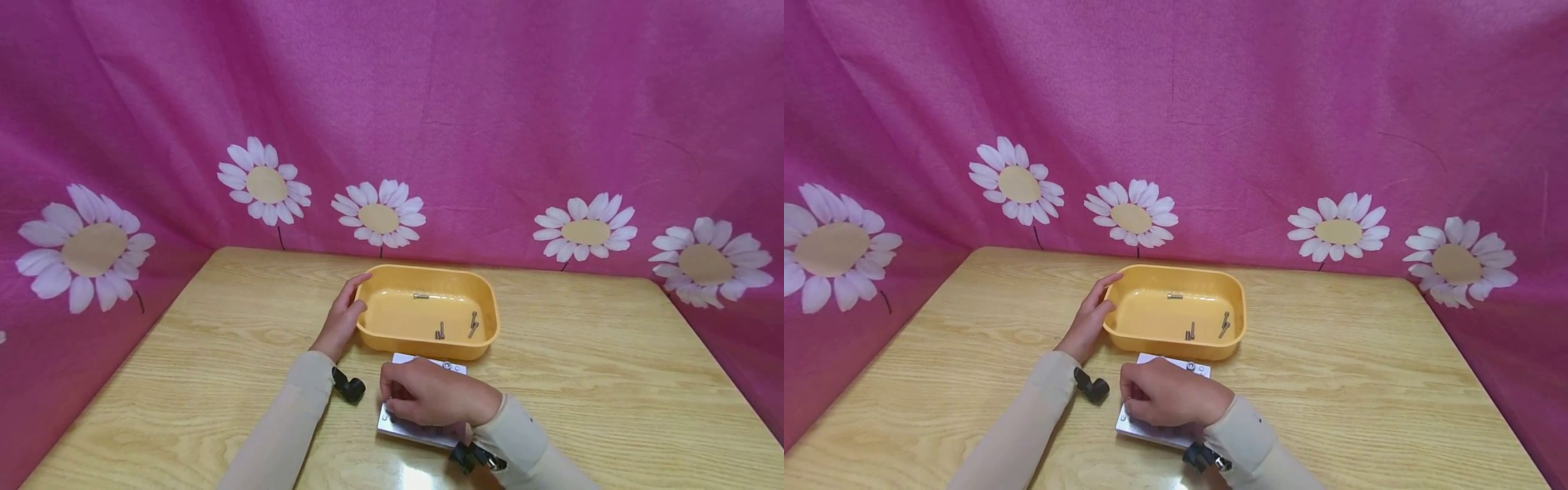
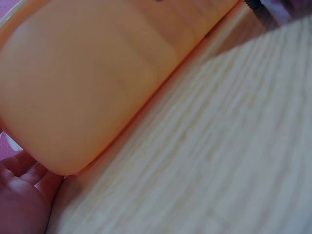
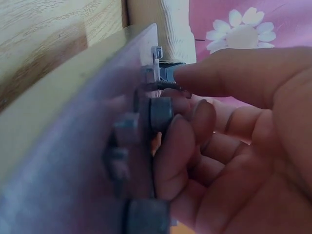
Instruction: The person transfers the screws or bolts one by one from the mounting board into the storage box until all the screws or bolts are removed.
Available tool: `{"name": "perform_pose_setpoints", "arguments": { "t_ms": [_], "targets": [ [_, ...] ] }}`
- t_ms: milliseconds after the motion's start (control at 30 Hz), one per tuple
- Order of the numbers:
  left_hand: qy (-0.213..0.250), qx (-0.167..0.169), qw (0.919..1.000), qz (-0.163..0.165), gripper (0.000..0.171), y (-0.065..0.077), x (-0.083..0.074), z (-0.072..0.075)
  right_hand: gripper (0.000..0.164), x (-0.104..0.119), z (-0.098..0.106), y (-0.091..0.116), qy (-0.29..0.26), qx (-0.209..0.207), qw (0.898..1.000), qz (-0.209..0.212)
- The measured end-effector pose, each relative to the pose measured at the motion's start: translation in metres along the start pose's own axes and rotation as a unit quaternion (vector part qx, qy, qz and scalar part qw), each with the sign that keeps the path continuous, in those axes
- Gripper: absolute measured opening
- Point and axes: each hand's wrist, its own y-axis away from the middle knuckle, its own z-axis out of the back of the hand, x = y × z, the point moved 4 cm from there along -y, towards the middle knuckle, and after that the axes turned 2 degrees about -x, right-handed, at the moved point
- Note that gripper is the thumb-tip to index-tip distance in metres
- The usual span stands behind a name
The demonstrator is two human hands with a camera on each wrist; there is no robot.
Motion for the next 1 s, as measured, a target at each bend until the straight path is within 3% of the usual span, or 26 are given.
{"name": "perform_pose_setpoints", "arguments": {
  "t_ms": [533,800,1000],
  "targets": [
    [0.022,0.007,0.9997,0.006,0.059,0.0,0.001,-0.001,0.01,0.003,0.005,0.001,-0.014,0.007,1.0,-0.007],
    [0.011,0.004,0.9999,0.004,0.059,-0.001,0.002,0.0,0.008,0.002,0.015,0.004,-0.025,-0.015,0.999,-0.02],
    [0.008,0.003,0.9999,0.006,0.059,0.0,0.001,0.001,0.009,0.0,0.024,0.006,-0.031,-0.038,0.999,-0.003]
  ]
}}
